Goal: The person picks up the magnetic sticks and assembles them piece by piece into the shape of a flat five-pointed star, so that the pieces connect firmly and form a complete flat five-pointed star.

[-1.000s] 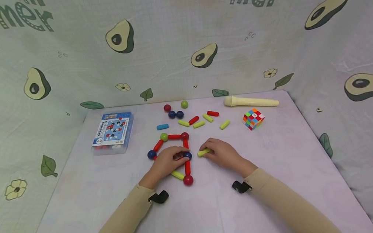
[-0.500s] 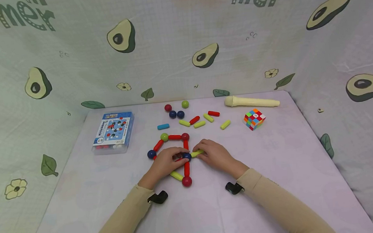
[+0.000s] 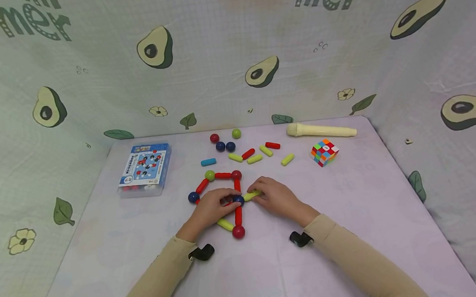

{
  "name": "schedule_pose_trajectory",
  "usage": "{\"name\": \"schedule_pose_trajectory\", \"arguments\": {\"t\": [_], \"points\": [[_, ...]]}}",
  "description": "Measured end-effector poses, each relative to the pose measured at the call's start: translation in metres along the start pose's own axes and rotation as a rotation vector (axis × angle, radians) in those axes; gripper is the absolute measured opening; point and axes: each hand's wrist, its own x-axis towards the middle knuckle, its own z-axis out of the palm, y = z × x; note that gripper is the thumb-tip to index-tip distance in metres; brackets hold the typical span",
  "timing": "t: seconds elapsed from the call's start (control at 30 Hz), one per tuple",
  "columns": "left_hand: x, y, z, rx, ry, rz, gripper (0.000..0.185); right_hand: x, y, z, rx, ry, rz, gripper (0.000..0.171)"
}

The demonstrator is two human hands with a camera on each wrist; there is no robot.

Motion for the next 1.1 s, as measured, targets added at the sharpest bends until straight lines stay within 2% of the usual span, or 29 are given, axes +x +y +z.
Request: {"name": "schedule_pose_trajectory", "arguments": {"t": [0.17, 0.37, 0.63, 0.77, 0.9, 1.1], "points": [[-0.001, 0.001, -0.001, -0.020, -0.005, -0.009, 0.034, -0.005, 0.009, -0.008, 0.035, 0.035, 0.077, 0.022], [-0.002, 0.001, -0.003, -0.056, -0.014, -0.017, 0.033, -0.003, 0.032, -0.020, 0.041, 0.117, 0.165, 0.024], [-0.004, 0.002, -0.004, -0.053, -0.006, -0.011, 0.033, 0.006, 0.062, -0.038, 0.001, 0.234, 0.349, 0.036], [-0.005, 0.002, -0.004, -0.054, -0.014, -0.016, 0.033, 0.010, 0.072, -0.046, -0.040, 0.187, 0.395, 0.042], [-0.005, 0.004, -0.005, -0.056, -0.024, -0.018, 0.034, 0.009, 0.076, -0.049, -0.059, 0.138, 0.402, 0.034], [-0.005, 0.004, -0.005, -0.043, -0.012, -0.017, 0.034, 0.006, 0.070, -0.047, -0.073, 0.137, 0.390, 0.028]]}}
